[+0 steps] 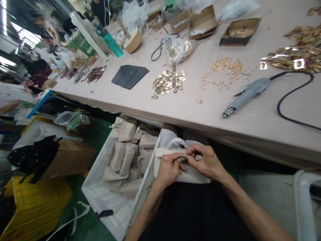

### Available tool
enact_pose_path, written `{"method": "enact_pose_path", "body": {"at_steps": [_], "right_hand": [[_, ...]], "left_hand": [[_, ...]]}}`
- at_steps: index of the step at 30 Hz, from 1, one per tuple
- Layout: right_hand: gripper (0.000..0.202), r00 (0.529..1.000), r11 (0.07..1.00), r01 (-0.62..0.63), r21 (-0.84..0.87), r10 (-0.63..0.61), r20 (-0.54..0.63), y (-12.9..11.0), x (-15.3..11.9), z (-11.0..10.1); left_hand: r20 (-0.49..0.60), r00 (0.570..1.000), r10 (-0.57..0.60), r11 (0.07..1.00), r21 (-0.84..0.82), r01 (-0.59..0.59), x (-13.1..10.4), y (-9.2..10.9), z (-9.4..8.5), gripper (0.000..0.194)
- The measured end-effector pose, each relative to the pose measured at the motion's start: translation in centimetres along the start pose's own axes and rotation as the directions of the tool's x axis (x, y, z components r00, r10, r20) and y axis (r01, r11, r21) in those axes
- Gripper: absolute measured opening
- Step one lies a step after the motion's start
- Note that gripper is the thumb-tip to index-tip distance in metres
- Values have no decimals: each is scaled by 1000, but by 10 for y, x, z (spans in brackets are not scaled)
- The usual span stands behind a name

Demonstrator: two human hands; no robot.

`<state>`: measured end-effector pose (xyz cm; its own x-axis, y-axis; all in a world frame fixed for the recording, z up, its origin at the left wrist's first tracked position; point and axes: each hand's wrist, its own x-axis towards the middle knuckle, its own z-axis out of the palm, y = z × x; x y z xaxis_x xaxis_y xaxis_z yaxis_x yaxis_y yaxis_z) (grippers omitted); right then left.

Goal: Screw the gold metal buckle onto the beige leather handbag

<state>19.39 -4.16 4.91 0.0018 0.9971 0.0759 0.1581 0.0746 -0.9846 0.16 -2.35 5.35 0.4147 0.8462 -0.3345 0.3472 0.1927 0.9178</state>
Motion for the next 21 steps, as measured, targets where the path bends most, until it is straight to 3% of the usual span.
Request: {"method": "enact_pose_path", "body": {"at_steps": [3, 9, 21], "right_hand": [[9, 1000, 1000, -7, -16, 7, 19, 1, 7, -2], [20, 956, 927, -277, 251, 242, 163, 23, 9, 3], [40, 937, 897, -346, 276, 313, 157, 23, 8, 13]], "left_hand": [[-17, 1000, 24, 1000, -8, -24, 2, 5, 0, 29], [3, 998, -61, 982, -180, 60, 2, 3, 2, 26], [-62, 988, -143, 960, -253, 123, 3, -4, 3, 23]]}}
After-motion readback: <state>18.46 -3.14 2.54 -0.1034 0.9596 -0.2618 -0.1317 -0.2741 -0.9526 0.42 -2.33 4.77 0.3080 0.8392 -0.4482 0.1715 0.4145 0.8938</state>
